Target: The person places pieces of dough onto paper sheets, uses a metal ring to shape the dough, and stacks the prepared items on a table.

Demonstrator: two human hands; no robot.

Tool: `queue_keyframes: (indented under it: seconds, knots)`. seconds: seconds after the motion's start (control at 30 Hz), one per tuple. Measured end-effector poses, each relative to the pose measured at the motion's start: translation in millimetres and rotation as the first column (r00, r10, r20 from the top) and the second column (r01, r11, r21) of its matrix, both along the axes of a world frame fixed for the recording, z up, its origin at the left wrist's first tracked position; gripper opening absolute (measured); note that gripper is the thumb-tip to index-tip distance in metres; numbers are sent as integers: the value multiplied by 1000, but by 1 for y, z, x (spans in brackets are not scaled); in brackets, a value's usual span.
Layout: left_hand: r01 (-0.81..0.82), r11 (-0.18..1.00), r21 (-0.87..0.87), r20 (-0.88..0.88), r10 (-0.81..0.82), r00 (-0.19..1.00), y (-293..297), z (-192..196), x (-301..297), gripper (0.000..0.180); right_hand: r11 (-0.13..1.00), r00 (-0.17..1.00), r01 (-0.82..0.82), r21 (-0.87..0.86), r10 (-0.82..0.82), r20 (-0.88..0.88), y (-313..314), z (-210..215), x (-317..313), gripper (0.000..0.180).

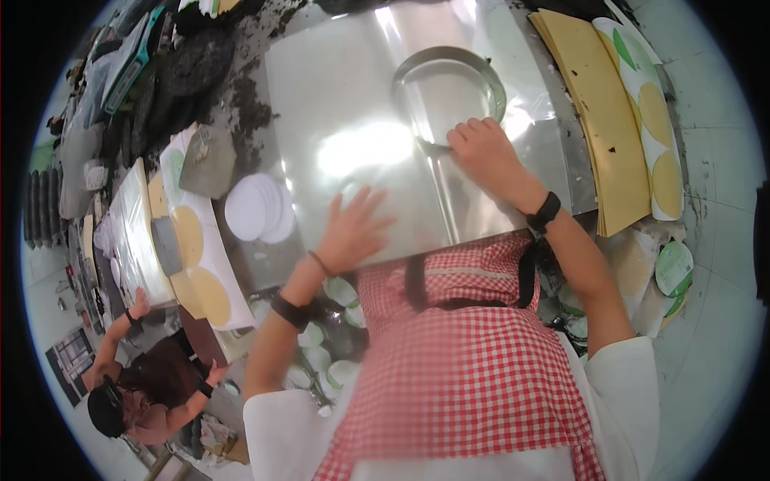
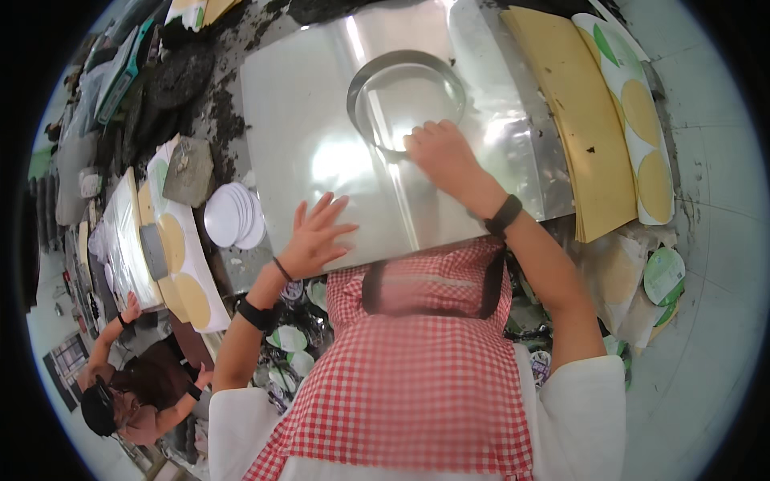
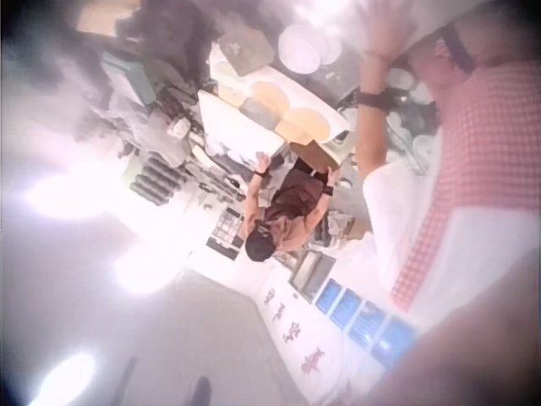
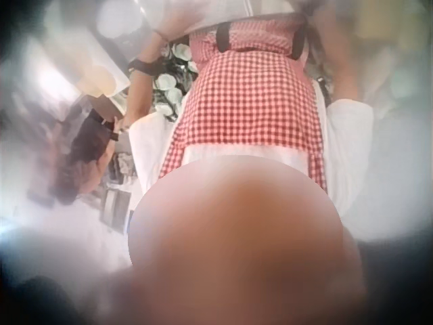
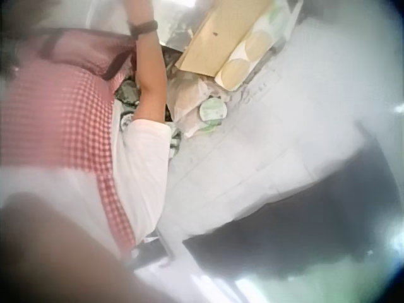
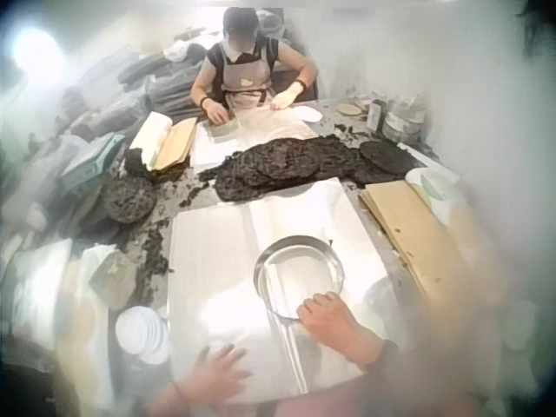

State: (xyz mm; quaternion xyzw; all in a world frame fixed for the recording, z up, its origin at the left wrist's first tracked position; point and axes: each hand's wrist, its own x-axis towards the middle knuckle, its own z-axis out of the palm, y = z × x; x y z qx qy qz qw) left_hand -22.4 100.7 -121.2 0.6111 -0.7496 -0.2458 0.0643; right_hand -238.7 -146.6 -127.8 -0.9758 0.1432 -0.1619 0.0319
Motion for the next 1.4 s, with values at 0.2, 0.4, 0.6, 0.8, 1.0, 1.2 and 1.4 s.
queue_keyframes:
  seconds: [0.2, 0.4, 0.6, 0.8, 1.0, 1.2, 1.4]
  knots:
    - [-202, 977, -73, -118, 192, 974, 25, -19, 5, 28, 1000, 999, 2, 7, -2, -40, 8, -3, 7, 11]
    - [-200, 953, -228, -83, 186, 979, 18, -10, 7, 14, 997, 996, 74, -1, -74, -43, 6, 6, 9, 9]
    - [-383, 917, 112, -289, 399, 870, -2, 23, 3, 13, 998, 997, 65, 15, -65, -30, -1, 7, 3, 7]
    - [-132, 966, -222, -256, 73, 964, 12, -20, 1, 19, 998, 999, 45, 39, -45, -11, 2, 10, 0, 7]
    - [-194, 980, 35, -477, 186, 859, -25, 10, 13, 9, 994, 996, 85, 70, -82, -34, -2, 11, -4, 5]
    - [246, 946, 208, -180, -211, 961, -81, -3, 43, 15, 713, 974, -200, 672, 72, 213, 11, 107, -39, 14]
    - [-336, 924, -180, -593, 171, 787, -153, 147, 55, 23, 688, 829, -460, 561, 559, -7, 22, 93, -22, 10]
